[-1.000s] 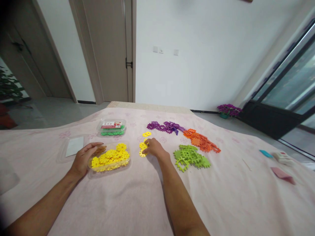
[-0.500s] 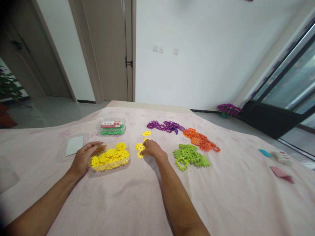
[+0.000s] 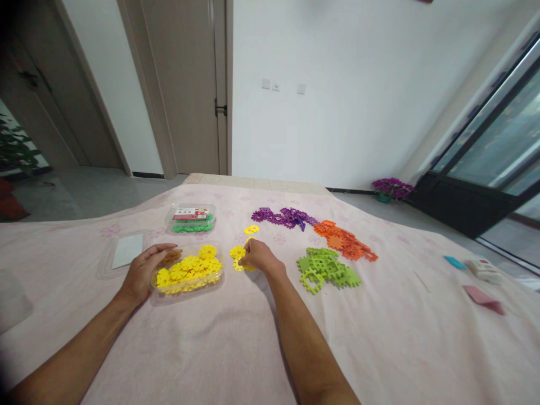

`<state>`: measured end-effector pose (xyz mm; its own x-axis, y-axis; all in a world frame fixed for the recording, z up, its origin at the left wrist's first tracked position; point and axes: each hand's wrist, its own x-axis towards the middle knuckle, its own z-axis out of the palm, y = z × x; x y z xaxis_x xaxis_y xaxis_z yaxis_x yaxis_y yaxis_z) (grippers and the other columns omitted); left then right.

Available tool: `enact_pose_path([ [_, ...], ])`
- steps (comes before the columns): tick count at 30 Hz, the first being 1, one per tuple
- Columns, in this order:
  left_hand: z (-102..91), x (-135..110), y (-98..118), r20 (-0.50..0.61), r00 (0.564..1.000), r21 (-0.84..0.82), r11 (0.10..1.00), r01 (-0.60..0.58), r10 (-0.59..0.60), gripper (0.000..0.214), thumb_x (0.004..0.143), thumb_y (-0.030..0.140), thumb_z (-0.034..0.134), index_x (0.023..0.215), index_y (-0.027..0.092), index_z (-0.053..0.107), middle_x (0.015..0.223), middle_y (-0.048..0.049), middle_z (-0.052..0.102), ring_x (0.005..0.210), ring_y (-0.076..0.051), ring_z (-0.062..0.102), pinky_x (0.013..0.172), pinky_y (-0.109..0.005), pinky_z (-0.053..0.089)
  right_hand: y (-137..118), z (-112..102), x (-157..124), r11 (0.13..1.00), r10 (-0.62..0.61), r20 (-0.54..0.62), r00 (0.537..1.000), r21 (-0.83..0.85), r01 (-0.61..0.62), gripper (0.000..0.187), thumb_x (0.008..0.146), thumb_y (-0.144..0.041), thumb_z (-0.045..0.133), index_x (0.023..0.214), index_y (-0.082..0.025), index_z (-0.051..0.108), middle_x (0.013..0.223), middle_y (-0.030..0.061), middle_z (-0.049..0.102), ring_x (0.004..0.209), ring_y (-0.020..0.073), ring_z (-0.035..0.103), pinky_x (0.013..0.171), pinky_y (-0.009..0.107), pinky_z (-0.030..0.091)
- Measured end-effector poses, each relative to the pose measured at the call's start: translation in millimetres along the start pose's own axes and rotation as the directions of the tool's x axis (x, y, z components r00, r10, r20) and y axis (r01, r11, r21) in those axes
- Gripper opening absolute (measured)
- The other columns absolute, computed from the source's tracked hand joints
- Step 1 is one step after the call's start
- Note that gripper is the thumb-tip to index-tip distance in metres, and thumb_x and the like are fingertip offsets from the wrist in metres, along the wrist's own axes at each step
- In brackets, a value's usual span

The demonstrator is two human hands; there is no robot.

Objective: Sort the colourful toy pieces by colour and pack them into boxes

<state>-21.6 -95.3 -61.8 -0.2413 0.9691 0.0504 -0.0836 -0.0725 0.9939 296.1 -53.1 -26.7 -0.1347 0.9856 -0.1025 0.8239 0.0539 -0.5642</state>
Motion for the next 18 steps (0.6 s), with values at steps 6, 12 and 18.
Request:
enact_pose_path([
  [6,-1.3,1.8,-2.0,0.002,1.000,-0.014,1.000,0.005,-0.005,0.043,0.068,0.044,0.078,0.100,0.017,0.074,0.092,-0.0074,0.079,0.085,-0.023,0.073,0.075,-0.030,0.054,3.6,1.9,4.5,0.992,-0.023,-0.008,1.000,0.123,0.024,0.033,0.060,-0.015,0.084,0.083,-0.019,0.060,0.071,-0.0063,0.060,0.064,0.0103,0.054,0.056,0.021,0.034],
  [12,-1.3,1.7,-1.7,0.003,1.000,-0.007,1.000,0.001,-0.001,0.043,0.069,0.046,0.079,0.101,0.018,0.075,0.094,-0.0074,0.079,0.087,-0.021,0.072,0.078,-0.029,0.053,4.5,6.9,8.0,0.918,0.031,0.057,0.998,0.393,-0.051,0.028,0.062,-0.010,0.077,0.074,-0.019,0.053,0.055,-0.0080,0.054,0.051,0.0096,0.053,0.052,0.021,0.038],
  [18,1.0,-1.9,3.1,0.005,1.000,-0.017,1.000,0.003,-0.003,0.043,0.069,0.045,0.078,0.101,0.016,0.074,0.093,-0.0081,0.079,0.086,-0.022,0.072,0.075,-0.030,0.054,-10.0,-6.9,5.1,0.680,0.093,-0.060,0.994,0.733,-0.020,0.032,0.060,-0.021,0.082,0.076,-0.018,0.055,0.063,-0.0052,0.059,0.056,0.0093,0.054,0.052,0.021,0.045],
])
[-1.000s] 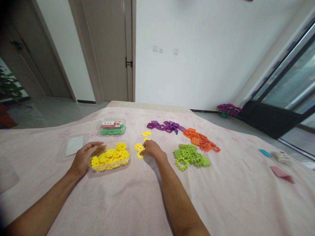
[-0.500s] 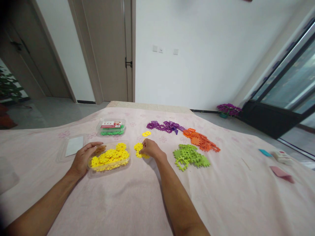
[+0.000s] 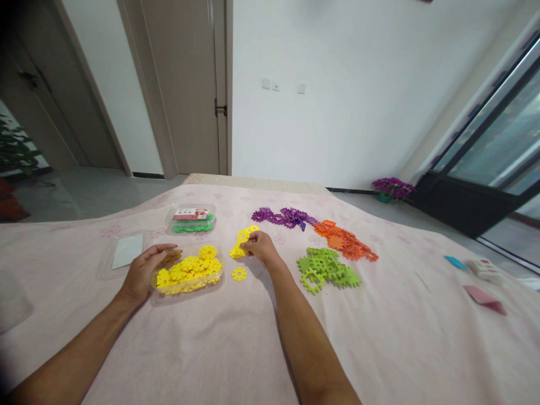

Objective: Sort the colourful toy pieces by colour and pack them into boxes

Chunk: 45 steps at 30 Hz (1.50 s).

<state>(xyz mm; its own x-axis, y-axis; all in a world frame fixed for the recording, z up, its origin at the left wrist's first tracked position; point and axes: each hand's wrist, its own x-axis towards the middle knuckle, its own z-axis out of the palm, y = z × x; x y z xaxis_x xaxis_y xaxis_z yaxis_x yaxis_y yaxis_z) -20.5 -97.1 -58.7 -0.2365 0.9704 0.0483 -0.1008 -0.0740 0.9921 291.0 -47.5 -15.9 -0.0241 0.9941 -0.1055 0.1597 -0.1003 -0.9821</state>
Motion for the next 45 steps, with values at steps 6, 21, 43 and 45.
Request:
enact_pose_path([
  [6,-1.1,2.4,-3.1,-0.005,1.000,0.004,1.000,0.008,-0.008,0.045,0.067,0.046,0.079,0.101,0.017,0.074,0.094,-0.0076,0.079,0.084,-0.021,0.072,0.073,-0.029,0.054,-32.5,30.0,-25.4,0.965,-0.088,0.216,0.972,0.261,0.029,0.048,0.053,-0.032,0.091,0.088,-0.018,0.062,0.078,-0.0024,0.066,0.067,0.0108,0.061,0.058,0.021,0.051],
  [21,-1.5,1.6,-4.1,0.007,1.000,-0.018,1.000,0.003,-0.002,0.042,0.070,0.045,0.078,0.102,0.018,0.074,0.095,-0.0079,0.080,0.090,-0.023,0.074,0.082,-0.031,0.055,21.1,20.5,-5.1,0.625,-0.188,-0.002,0.982,-0.772,0.118,0.022,0.091,-0.033,0.066,0.108,-0.019,0.071,0.112,0.0101,0.064,0.099,0.0207,0.061,0.083,0.030,0.044],
  [43,-0.4,0.3,-2.6,0.007,1.000,-0.027,1.000,0.009,-0.009,0.043,0.070,0.045,0.078,0.103,0.017,0.073,0.095,-0.0088,0.079,0.089,-0.024,0.073,0.079,-0.033,0.055,35.5,-0.7,21.3,0.629,-0.166,-0.172,0.971,-0.777,-0.030,0.045,0.085,-0.039,0.072,0.124,-0.017,0.066,0.128,0.0167,0.055,0.109,0.0267,0.061,0.092,0.033,0.045],
  [45,-0.7,1.0,-3.2,0.006,1.000,-0.027,1.000,0.008,-0.008,0.043,0.070,0.045,0.078,0.102,0.017,0.073,0.094,-0.0084,0.079,0.088,-0.024,0.073,0.079,-0.032,0.055,34.3,0.7,22.7,0.620,-0.156,-0.173,0.973,-0.783,-0.040,0.046,0.083,-0.039,0.074,0.123,-0.017,0.066,0.128,0.0162,0.054,0.108,0.0261,0.061,0.091,0.033,0.045],
])
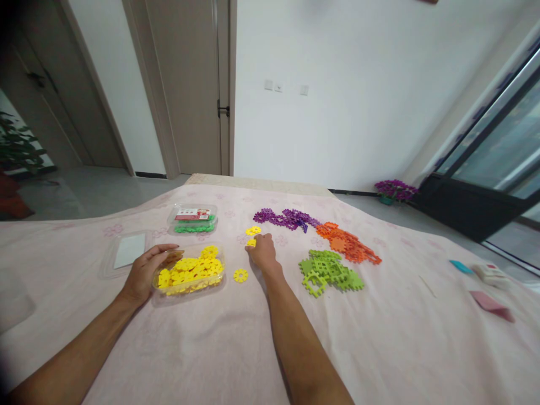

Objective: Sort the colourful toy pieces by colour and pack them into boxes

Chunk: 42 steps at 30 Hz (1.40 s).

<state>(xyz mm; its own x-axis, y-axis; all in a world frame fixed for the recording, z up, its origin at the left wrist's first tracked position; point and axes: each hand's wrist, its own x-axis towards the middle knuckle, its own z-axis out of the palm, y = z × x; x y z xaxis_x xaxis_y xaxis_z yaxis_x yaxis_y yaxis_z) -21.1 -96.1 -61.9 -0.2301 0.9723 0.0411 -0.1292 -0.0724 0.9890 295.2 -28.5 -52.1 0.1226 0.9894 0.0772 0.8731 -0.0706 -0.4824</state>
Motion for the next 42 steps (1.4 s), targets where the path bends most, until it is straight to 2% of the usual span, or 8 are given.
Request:
enact_pose_path([
  [10,-0.7,1.4,-2.7,0.014,1.000,-0.020,1.000,-0.008,0.009,0.041,0.071,0.045,0.079,0.102,0.017,0.073,0.093,-0.0073,0.079,0.085,-0.020,0.073,0.078,-0.029,0.055,5.0,8.0,0.5,0.947,0.081,-0.139,0.987,0.318,-0.033,0.036,0.075,-0.031,0.074,0.109,-0.023,0.064,0.105,0.0033,0.070,0.099,0.0225,0.063,0.085,0.033,0.046],
  [17,1.0,-0.2,0.9,0.010,1.000,-0.016,1.000,-0.019,0.019,0.045,0.068,0.048,0.080,0.100,0.017,0.074,0.092,-0.0079,0.079,0.083,-0.021,0.073,0.075,-0.030,0.055,-42.9,-7.9,-14.3,0.531,-0.100,-0.093,0.991,0.837,0.132,0.036,0.066,-0.038,0.080,0.092,-0.017,0.067,0.085,0.0003,0.069,0.074,0.0149,0.061,0.066,0.026,0.049],
  [21,0.6,0.4,0.2,0.012,1.000,-0.011,1.000,-0.007,0.007,0.046,0.069,0.047,0.080,0.102,0.016,0.073,0.093,-0.0081,0.079,0.085,-0.022,0.073,0.078,-0.031,0.055,-80.0,-19.9,-33.3,0.491,-0.273,0.020,0.962,0.863,0.122,0.040,0.070,-0.041,0.078,0.103,-0.018,0.069,0.092,0.0026,0.071,0.072,0.0140,0.062,0.057,0.024,0.049],
  [24,-0.7,1.9,-1.7,0.018,1.000,-0.005,1.000,-0.008,0.008,0.044,0.071,0.046,0.079,0.103,0.017,0.073,0.094,-0.0081,0.079,0.087,-0.022,0.073,0.080,-0.031,0.054,-78.3,-19.5,-30.2,0.579,-0.251,-0.030,0.967,0.796,0.175,0.037,0.079,-0.040,0.071,0.109,-0.019,0.069,0.107,0.0058,0.072,0.082,0.0162,0.065,0.063,0.027,0.053],
  [28,-2.2,3.3,-3.7,0.017,0.999,0.031,0.999,-0.041,0.040,0.041,0.073,0.045,0.076,0.102,0.016,0.074,0.096,-0.0082,0.079,0.088,-0.022,0.072,0.081,-0.031,0.053,-36.9,-14.0,-5.1,0.816,-0.123,-0.188,0.975,0.540,0.207,0.034,0.085,-0.025,0.061,0.118,-0.018,0.067,0.117,0.0080,0.070,0.096,0.0183,0.066,0.091,0.035,0.053],
  [32,-2.2,3.8,-4.8,0.012,0.998,0.038,0.998,-0.054,0.054,0.039,0.073,0.044,0.075,0.101,0.017,0.074,0.097,-0.0082,0.079,0.089,-0.022,0.072,0.082,-0.031,0.053,1.0,-10.0,17.7,0.981,-0.036,-0.192,0.981,0.181,0.072,0.041,0.089,-0.021,0.055,0.130,-0.016,0.063,0.135,0.0129,0.063,0.123,0.0245,0.058,0.109,0.038,0.041],
  [38,-0.2,2.0,-0.4,0.008,0.999,0.053,0.997,-0.049,0.048,0.037,0.074,0.043,0.073,0.100,0.017,0.074,0.096,-0.0074,0.079,0.090,-0.022,0.072,0.084,-0.032,0.053,-1.4,-1.2,34.5,0.978,-0.114,-0.057,0.992,-0.181,0.102,0.055,0.095,-0.043,0.060,0.142,-0.017,0.053,0.139,0.0149,0.061,0.127,0.0294,0.053,0.103,0.037,0.040],
  [42,1.4,-0.9,4.6,0.006,0.999,0.056,0.997,-0.048,0.048,0.038,0.072,0.045,0.074,0.098,0.017,0.075,0.095,-0.0077,0.078,0.088,-0.023,0.071,0.081,-0.032,0.053,-15.3,0.7,39.5,0.914,-0.181,0.022,0.983,-0.366,0.176,0.044,0.097,-0.051,0.057,0.127,-0.020,0.063,0.129,0.0139,0.066,0.120,0.0289,0.056,0.096,0.037,0.042],
])
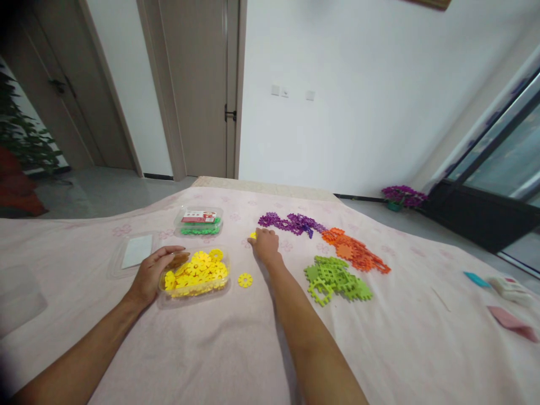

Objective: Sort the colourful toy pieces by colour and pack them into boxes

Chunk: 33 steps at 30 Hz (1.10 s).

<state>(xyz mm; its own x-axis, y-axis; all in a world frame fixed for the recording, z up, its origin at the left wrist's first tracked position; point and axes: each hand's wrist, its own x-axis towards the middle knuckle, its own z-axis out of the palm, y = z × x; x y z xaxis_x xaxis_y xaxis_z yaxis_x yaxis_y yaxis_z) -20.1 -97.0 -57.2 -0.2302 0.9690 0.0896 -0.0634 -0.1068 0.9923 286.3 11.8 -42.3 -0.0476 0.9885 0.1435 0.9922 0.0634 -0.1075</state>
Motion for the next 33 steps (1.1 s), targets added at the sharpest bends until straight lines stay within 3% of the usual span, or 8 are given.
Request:
enact_pose_path([
  [6,-0.2,0.8,-2.4,0.003,1.000,-0.027,1.000,0.009,-0.009,0.039,0.071,0.045,0.075,0.099,0.017,0.074,0.094,-0.0076,0.078,0.087,-0.022,0.072,0.080,-0.031,0.053,-9.6,-9.1,-3.5,0.985,-0.156,0.069,0.985,-0.070,0.161,0.029,0.098,-0.011,0.044,0.113,-0.013,0.069,0.117,0.0178,0.069,0.116,0.0254,0.060,0.095,0.032,0.044],
  [11,-2.0,2.1,-5.4,0.011,1.000,-0.018,1.000,0.012,-0.012,0.039,0.073,0.044,0.074,0.101,0.017,0.074,0.095,-0.0079,0.079,0.089,-0.022,0.072,0.082,-0.032,0.053,-1.0,-20.6,-15.1,0.987,-0.122,0.050,0.991,0.110,0.116,0.036,0.095,-0.011,0.047,0.128,-0.014,0.062,0.112,0.0132,0.073,0.102,0.0217,0.067,0.087,0.030,0.050],
  [13,-2.0,1.9,-5.0,0.010,1.000,-0.019,1.000,0.007,-0.007,0.038,0.073,0.044,0.074,0.100,0.017,0.074,0.094,-0.0080,0.079,0.089,-0.023,0.072,0.083,-0.033,0.054,3.0,-23.8,-25.8,0.909,-0.132,0.171,0.976,0.415,0.050,0.035,0.090,-0.011,0.051,0.120,-0.015,0.067,0.100,0.0086,0.076,0.087,0.0186,0.069,0.077,0.027,0.053],
  [15,-1.7,1.5,-4.0,0.009,1.000,-0.027,1.000,0.004,-0.003,0.038,0.073,0.043,0.074,0.100,0.017,0.074,0.094,-0.0082,0.079,0.089,-0.023,0.073,0.083,-0.034,0.054,5.4,-25.7,-40.4,0.733,-0.217,0.334,0.917,0.677,-0.074,0.029,0.082,-0.011,0.056,0.105,-0.016,0.073,0.084,0.0048,0.075,0.071,0.0161,0.067,0.065,0.024,0.053],
  [19,-0.9,1.1,-2.5,0.005,1.000,-0.031,0.999,0.008,-0.008,0.038,0.071,0.043,0.075,0.099,0.017,0.075,0.094,-0.0081,0.079,0.088,-0.024,0.073,0.082,-0.034,0.055,6.8,-28.9,-68.3,0.590,-0.347,0.457,0.819,0.785,-0.188,0.024,0.074,-0.013,0.062,0.093,-0.017,0.077,0.071,0.0002,0.072,0.055,0.0112,0.060,0.053,0.020,0.049],
  [26,2.2,-1.8,2.6,-0.013,1.000,-0.026,1.000,0.009,-0.009,0.038,0.071,0.043,0.074,0.098,0.016,0.074,0.092,-0.0085,0.079,0.087,-0.024,0.072,0.081,-0.035,0.054,5.5,-38.1,-82.6,0.639,-0.395,0.484,0.781,0.756,-0.145,0.035,0.070,-0.016,0.069,0.105,-0.019,0.078,0.085,0.0028,0.075,0.058,0.0114,0.062,0.054,0.021,0.050],
  [31,3.6,-3.4,7.3,-0.009,1.000,-0.021,1.000,0.005,-0.005,0.036,0.070,0.041,0.073,0.095,0.016,0.074,0.089,-0.0079,0.078,0.085,-0.023,0.072,0.080,-0.034,0.054,-4.9,-57.5,-94.0,0.839,-0.403,0.371,0.836,0.514,0.176,0.038,0.062,-0.013,0.076,0.099,-0.022,0.079,0.098,0.0033,0.072,0.075,0.0160,0.065,0.060,0.022,0.046],
  [33,3.3,-3.2,7.5,-0.009,1.000,-0.018,1.000,0.001,-0.001,0.036,0.070,0.041,0.073,0.096,0.016,0.074,0.090,-0.0076,0.078,0.086,-0.023,0.072,0.081,-0.034,0.054,-6.0,-60.8,-96.7,0.868,-0.400,0.368,0.839,0.447,0.218,0.036,0.061,-0.014,0.078,0.096,-0.022,0.077,0.094,0.0020,0.071,0.077,0.0156,0.063,0.060,0.021,0.043],
])
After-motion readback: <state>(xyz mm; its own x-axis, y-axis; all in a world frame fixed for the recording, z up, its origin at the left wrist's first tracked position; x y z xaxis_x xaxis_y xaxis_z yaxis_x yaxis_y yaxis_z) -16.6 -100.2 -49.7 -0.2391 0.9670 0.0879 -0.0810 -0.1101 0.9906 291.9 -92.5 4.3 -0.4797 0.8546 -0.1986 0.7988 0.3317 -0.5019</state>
